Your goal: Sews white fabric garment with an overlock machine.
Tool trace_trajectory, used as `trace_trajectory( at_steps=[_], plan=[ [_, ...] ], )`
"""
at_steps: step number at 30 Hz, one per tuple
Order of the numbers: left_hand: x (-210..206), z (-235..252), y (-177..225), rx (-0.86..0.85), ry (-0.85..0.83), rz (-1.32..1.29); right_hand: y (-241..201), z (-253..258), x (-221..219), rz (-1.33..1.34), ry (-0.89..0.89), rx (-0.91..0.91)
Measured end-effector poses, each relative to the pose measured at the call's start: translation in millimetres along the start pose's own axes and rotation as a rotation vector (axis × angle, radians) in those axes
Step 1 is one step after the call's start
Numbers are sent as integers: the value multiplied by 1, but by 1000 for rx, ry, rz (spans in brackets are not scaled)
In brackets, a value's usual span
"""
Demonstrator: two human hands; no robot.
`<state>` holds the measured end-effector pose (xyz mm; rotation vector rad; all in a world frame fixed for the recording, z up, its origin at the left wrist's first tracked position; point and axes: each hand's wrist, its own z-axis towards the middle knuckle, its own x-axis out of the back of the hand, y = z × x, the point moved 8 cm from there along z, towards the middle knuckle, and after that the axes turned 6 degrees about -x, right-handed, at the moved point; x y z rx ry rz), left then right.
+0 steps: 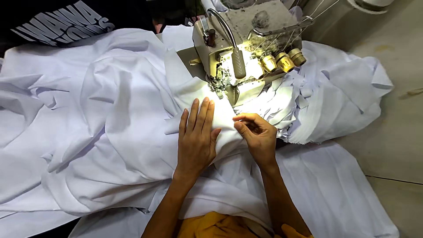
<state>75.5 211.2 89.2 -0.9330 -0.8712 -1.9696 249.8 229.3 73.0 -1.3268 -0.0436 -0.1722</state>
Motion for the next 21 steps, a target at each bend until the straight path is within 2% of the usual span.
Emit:
trace_trajectory(
  at_steps=[12, 21],
  plan=[
    [0, 4, -4, -20, 3, 12, 0, 4, -4, 24, 17, -11],
    [4, 31, -26, -29, -38, 6, -9, 27, -17, -69, 33, -13]
  ],
)
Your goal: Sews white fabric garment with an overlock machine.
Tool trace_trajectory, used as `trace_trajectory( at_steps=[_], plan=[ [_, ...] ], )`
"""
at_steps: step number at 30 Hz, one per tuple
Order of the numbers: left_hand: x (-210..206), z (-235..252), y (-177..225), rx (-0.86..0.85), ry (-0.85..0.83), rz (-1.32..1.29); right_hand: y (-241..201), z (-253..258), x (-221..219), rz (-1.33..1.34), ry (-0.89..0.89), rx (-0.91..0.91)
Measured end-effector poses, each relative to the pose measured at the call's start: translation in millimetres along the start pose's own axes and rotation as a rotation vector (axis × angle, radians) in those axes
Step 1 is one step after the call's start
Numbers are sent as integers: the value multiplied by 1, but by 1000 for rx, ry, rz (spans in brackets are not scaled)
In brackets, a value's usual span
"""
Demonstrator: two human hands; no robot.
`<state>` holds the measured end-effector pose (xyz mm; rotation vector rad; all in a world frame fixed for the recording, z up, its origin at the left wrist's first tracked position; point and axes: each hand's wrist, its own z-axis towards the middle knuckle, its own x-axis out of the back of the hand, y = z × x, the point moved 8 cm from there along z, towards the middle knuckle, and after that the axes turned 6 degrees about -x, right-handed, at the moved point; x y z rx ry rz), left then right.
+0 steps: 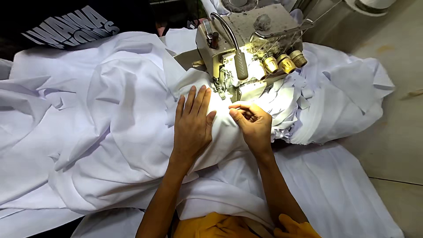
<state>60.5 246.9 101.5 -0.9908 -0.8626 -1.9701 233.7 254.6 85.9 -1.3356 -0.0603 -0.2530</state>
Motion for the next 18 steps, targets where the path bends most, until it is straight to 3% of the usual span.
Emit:
trace_trajectory(
  at_steps=[13, 15, 18],
  plan=[
    [12, 16, -26, 41, -100, -86, -5, 0, 3, -152, 31, -10],
    [34, -3, -34, 65, -69, -135, -3, -12, 16, -235, -14, 17],
    [82, -82, -57, 203, -55, -207, 6, -61, 64, -411, -93, 7]
  ],
)
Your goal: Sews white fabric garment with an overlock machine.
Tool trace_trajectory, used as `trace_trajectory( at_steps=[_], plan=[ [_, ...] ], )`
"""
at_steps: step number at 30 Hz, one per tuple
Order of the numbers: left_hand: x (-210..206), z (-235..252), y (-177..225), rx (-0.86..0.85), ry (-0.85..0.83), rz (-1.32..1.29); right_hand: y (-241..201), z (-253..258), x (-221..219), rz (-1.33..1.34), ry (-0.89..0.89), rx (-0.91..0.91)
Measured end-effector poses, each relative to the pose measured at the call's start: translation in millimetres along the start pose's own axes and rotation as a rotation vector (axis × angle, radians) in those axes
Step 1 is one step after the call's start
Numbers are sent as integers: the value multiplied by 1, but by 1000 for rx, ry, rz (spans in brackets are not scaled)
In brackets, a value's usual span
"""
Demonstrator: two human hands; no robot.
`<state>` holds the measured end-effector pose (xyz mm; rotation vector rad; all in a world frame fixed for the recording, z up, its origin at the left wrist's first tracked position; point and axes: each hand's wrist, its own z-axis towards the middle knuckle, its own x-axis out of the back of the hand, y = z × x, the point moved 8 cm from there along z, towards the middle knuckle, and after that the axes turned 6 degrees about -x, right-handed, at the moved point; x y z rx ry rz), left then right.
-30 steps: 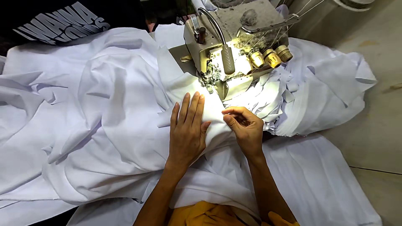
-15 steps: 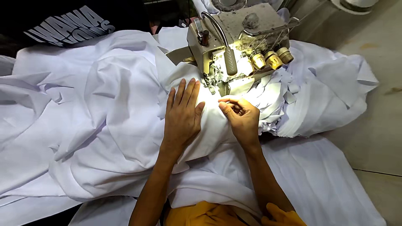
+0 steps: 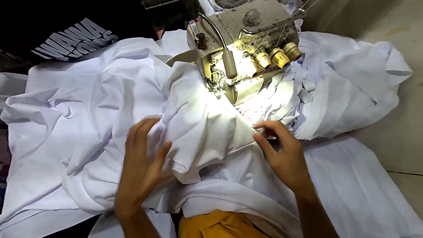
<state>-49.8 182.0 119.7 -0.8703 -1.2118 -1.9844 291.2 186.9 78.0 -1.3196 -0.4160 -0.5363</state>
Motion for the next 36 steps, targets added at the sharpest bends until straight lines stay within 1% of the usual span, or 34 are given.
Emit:
trace_trajectory(
  at_steps=[1, 2, 3, 4, 5, 6, 7, 8, 9, 10, 11, 12, 13, 14, 15, 16, 17, 18, 19, 20, 21, 22, 23, 24, 25, 26, 27, 28, 29, 30, 32, 34, 35, 36],
  plan=[
    [12, -30, -12, 36, 17, 6, 10, -26, 9, -84, -96, -33],
    [19, -56, -21, 55, 35, 43, 20, -54, 11, -167, -235, -85],
    [22, -77, -28, 60, 61, 95, 32, -87, 6, -226, -418, -176],
    [21, -92, -33, 53, 104, 148, 45, -123, -3, -242, -640, -317],
    [20, -102, -34, 28, 163, 203, 56, -157, -14, -256, -840, -464],
    [20, -106, -32, -12, 221, 265, 64, -184, -26, -289, -970, -569],
    [23, -105, -31, -52, 265, 330, 70, -199, -37, -335, -1022, -614],
    [30, -100, -31, -70, 303, 379, 71, -201, -42, -359, -973, -585],
    [41, -95, -34, -53, 338, 408, 67, -191, -44, -357, -842, -498],
    [55, -90, -43, -13, 373, 408, 58, -173, -43, -336, -656, -365],
    [71, -84, -56, 30, 411, 402, 47, -155, -45, -314, -470, -229],
    [89, -77, -75, 70, 446, 389, 37, -138, -53, -295, -345, -142],
    [105, -66, -97, 101, 456, 368, 28, -125, -67, -251, -307, -113],
    [119, -51, -117, 111, 451, 356, 21, -114, -87, -206, -328, -98],
    [130, -30, -132, 123, 418, 373, 16, -106, -112, -190, -404, -91],
    [136, -4, -138, 115, 359, 419, 14, -98, -139, -216, -529, -93],
    [138, 26, -136, 76, 302, 477, 13, -91, -167, -268, -637, -82],
    [135, 52, -132, 35, 244, 530, 14, -83, -192, -302, -701, -66],
    [127, 71, -123, 27, 172, 569, 19, -75, -215, -316, -695, -53],
    [116, 84, -114, 27, 103, 569, 25, -68, -235, -321, -670, -69],
    [108, 89, -103, 35, 65, 549, 30, -60, -253, -304, -738, -149],
    [102, 85, -86, 36, 77, 543, 31, -54, -264, -289, -781, -183],
    [97, 71, -61, 21, 128, 533, 24, -50, -265, -268, -816, -190],
    [87, 50, -29, -22, 179, 484, 13, -48, -261, -232, -895, -234],
    [67, 26, 5, -93, 201, 383, 6, -49, -258, -210, -957, -263],
    [35, 1, 35, -163, 165, 266, 5, -52, -258, -188, -986, -268],
    [-2, -20, 54, -191, 99, 205, 11, -54, -261, -181, -976, -237],
    [-37, -35, 62, -198, 35, 231, 14, -58, -259, -201, -1005, -216],
    [-62, -45, 62, -195, 17, 281, 16, -62, -257, -259, -1070, -192],
    [-75, -50, 57, -187, 51, 325, 22, -67, -257, -307, -1123, -153],
    [-75, -51, 51, -166, 144, 310, 28, -78, -239, -282, -1211, -93],
    [-60, -48, 50, -158, 172, 235, 15, -84, -190, -112, -1259, -67],
    [-53, -46, 50, -159, 180, 200, 4, -80, -161, -9, -1222, -53],
    [-46, -45, 50, -166, 188, 168, -6, -71, -131, 97, -1108, -46]
  ],
)
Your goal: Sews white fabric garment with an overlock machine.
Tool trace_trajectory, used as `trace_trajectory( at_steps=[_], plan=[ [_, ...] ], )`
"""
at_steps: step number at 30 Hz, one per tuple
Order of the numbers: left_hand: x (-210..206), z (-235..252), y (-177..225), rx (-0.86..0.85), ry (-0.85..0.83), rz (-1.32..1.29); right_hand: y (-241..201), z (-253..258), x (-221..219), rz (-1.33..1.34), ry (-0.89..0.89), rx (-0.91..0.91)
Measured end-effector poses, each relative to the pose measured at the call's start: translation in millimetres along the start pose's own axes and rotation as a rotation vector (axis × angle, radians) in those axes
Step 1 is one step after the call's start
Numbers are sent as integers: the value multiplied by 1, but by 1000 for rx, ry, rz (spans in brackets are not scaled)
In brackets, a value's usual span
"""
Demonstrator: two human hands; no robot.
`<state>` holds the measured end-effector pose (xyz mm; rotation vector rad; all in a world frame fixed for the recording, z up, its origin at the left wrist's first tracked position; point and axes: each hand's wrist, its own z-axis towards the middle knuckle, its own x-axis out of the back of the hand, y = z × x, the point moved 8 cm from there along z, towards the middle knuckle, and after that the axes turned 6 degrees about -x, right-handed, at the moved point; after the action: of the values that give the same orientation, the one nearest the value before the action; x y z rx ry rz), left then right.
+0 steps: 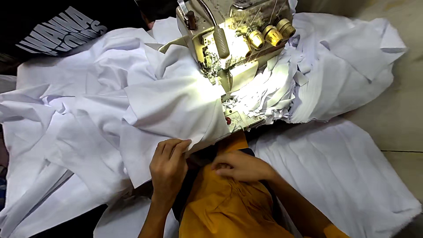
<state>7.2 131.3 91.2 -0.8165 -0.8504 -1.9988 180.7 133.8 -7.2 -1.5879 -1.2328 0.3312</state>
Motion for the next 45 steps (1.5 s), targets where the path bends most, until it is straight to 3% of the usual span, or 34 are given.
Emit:
trace_trajectory(
  at_steps=[4, 6, 11, 15, 18, 21, 29, 45],
  plan=[
    [23, 11, 12, -43, 82, -92, -21, -50, 83, 53, 947, 117],
    [34, 21, 27, -59, 137, -85, -17, -38, 96, 43, 1110, 95],
    [44, 56, 51, 48, 264, -171, -22, -19, 86, 212, 1026, 34],
    [27, 70, 68, 185, 112, -437, -18, -42, 90, 407, 909, 15],
    [5, 62, 86, 214, -24, -435, -13, -55, 86, 492, 837, 54],
    [-23, 45, 105, 153, -98, -327, -6, -65, 81, 487, 873, 109],
    [-45, 9, 113, -19, -24, -24, 11, -58, 57, 457, 1002, 211],
    [-46, 18, 107, -37, 9, -8, 6, -48, 65, 525, 1032, 247]
  ],
)
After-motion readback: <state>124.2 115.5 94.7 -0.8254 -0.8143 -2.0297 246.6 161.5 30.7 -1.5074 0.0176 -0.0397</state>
